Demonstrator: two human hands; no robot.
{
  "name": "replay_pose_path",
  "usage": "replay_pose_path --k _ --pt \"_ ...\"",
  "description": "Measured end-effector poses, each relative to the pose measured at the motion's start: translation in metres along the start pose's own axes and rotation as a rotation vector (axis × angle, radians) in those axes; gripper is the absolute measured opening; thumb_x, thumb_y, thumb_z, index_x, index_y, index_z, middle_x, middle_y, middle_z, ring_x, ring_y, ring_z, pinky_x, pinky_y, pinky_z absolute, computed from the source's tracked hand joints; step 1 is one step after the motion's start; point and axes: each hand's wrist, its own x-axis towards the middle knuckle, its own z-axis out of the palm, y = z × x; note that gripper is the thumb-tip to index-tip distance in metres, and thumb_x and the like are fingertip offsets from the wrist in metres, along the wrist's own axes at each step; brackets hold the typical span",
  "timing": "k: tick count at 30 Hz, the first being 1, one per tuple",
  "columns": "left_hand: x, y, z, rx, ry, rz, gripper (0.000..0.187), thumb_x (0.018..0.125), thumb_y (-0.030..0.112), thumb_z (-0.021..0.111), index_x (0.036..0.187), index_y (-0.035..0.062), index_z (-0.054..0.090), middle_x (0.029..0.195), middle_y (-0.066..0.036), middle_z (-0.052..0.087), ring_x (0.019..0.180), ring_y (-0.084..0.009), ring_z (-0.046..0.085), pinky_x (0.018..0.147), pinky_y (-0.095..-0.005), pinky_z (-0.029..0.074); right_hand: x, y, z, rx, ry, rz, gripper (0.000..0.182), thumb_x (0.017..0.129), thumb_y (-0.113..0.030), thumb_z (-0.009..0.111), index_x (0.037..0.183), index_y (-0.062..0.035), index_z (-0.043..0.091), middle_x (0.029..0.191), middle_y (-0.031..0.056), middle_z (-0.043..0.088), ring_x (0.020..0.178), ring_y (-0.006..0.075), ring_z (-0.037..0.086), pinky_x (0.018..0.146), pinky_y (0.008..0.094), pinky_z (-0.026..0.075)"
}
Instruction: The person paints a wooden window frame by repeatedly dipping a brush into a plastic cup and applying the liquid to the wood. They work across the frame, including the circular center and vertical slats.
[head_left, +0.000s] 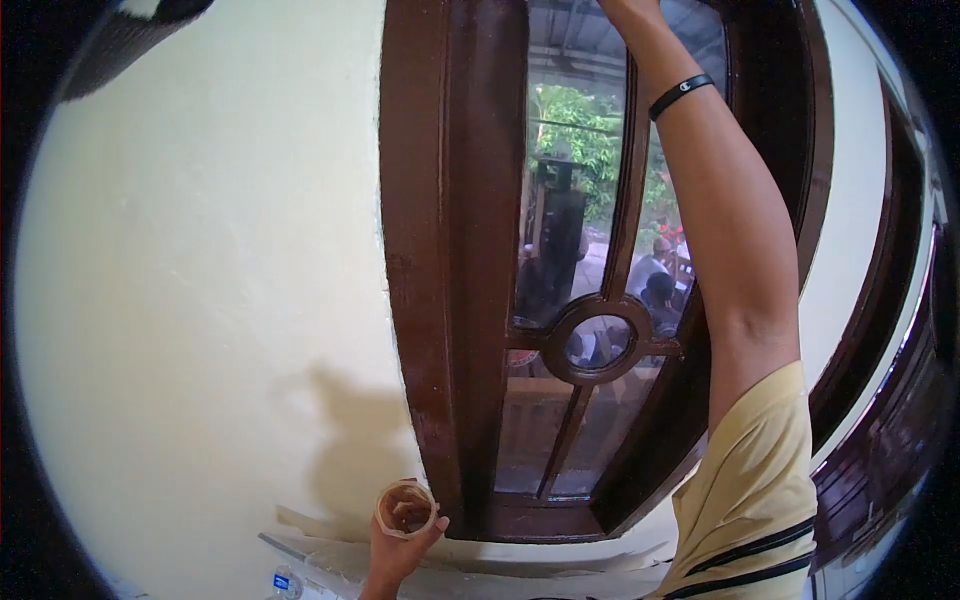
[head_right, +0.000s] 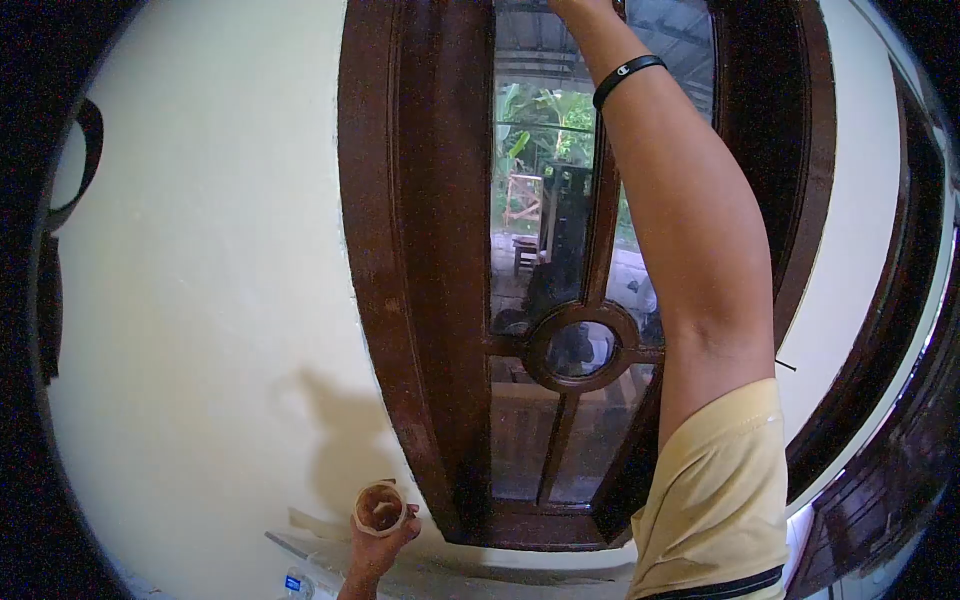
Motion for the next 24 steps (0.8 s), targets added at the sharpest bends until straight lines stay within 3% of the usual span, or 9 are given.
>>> replay_pose_path --k 6,9,12,15,18,19,22,24 --pt "0.0 0.003 -0.002 -0.006 0.0 -0.008 0.07 0.077 0.006 0.084 0.135 0.0016 0.046 0.112 -0.011 0.063 0.103 -0.0242 0.068 0.084 -0.0368 0.06 -0.004 -0.015 -0.012 -0.181 -0.087 -0.117 0.015 0.086 -0.012 0.07 0.091 0.0009 0.076 0.07 0.0111 0.072 0.063 0.014 0.067 0.061 0.0293 0.053" --pt "0.001 0.001 -0.004 -0.015 -0.009 0.02 0.069 0.077 0.007 0.084 0.134 0.0017 0.046 0.111 -0.011 0.063 0.104 -0.0246 0.068 0.084 -0.0368 0.061 -0.009 -0.012 -0.023 0.077 -0.105 -0.012 0.013 0.087 -0.01 0.069 0.095 -0.0009 0.076 0.069 0.0127 0.07 0.062 0.0155 0.067 0.06 0.0297 0.052" --pt "0.002 0.001 -0.003 -0.042 -0.004 0.011 0.067 0.077 0.006 0.084 0.133 0.0021 0.046 0.109 -0.01 0.062 0.103 -0.0244 0.068 0.083 -0.0364 0.06 -0.025 -0.009 -0.04 0.111 -0.077 -0.061 0.012 0.089 -0.008 0.068 0.095 -0.0029 0.076 0.065 0.0133 0.067 0.055 0.0167 0.063 0.055 0.0312 0.049" --pt "0.002 -0.001 -0.006 -0.039 -0.004 0.016 0.066 0.077 0.005 0.084 0.132 0.0021 0.047 0.106 -0.009 0.062 0.1 -0.0216 0.067 0.083 -0.0347 0.059 -0.029 -0.034 -0.067 -0.458 -0.047 -0.139 0.018 0.09 -0.008 0.066 0.106 -0.0057 0.074 0.077 0.0138 0.068 0.065 0.0215 0.066 0.059 0.0349 0.051" --pt "0.002 0.003 -0.005 -0.064 0.005 0.025 0.064 0.077 0.005 0.084 0.129 0.0008 0.047 0.105 -0.008 0.062 0.094 -0.0165 0.066 0.084 -0.0315 0.057 -0.022 -0.042 -0.081 -0.793 -0.027 -0.603 0.026 0.091 -0.006 0.063 0.117 -0.007 0.07 0.091 0.0153 0.066 0.082 0.0291 0.066 0.067 0.0388 0.052" --pt "0.002 0.001 -0.005 -0.076 0.007 0.026 0.064 0.077 0.005 0.084 0.129 0.0009 0.047 0.105 -0.008 0.061 0.094 -0.0164 0.065 0.084 -0.0314 0.057 -0.02 -0.039 -0.082 -0.752 -0.061 -0.608 0.032 0.092 -0.005 0.061 0.123 -0.0091 0.065 0.103 0.0167 0.063 0.095 0.0342 0.062 0.075 0.0417 0.052" --pt "0.001 -0.005 -0.008 -0.098 0.008 0.027 0.064 0.076 0.004 0.084 0.129 0.0013 0.047 0.104 -0.006 0.059 0.093 -0.0157 0.064 0.083 -0.031 0.056 -0.012 -0.03 -0.076 -0.616 -0.035 -0.699 0.026 0.092 -0.005 0.061 0.117 -0.0078 0.068 0.103 0.0171 0.063 0.088 0.0338 0.062 0.074 0.0415 0.052" --pt "0.002 -0.005 -0.009 -0.115 -0.002 0.048 0.064 0.075 0.003 0.083 0.128 0.0013 0.048 0.104 -0.006 0.058 0.092 -0.0153 0.064 0.082 -0.0306 0.056 -0.018 -0.027 -0.074 -0.663 -0.076 -0.676 0.025 0.091 -0.005 0.061 0.115 -0.0081 0.069 0.109 0.0177 0.061 0.092 0.0346 0.061 0.077 0.0427 0.052"
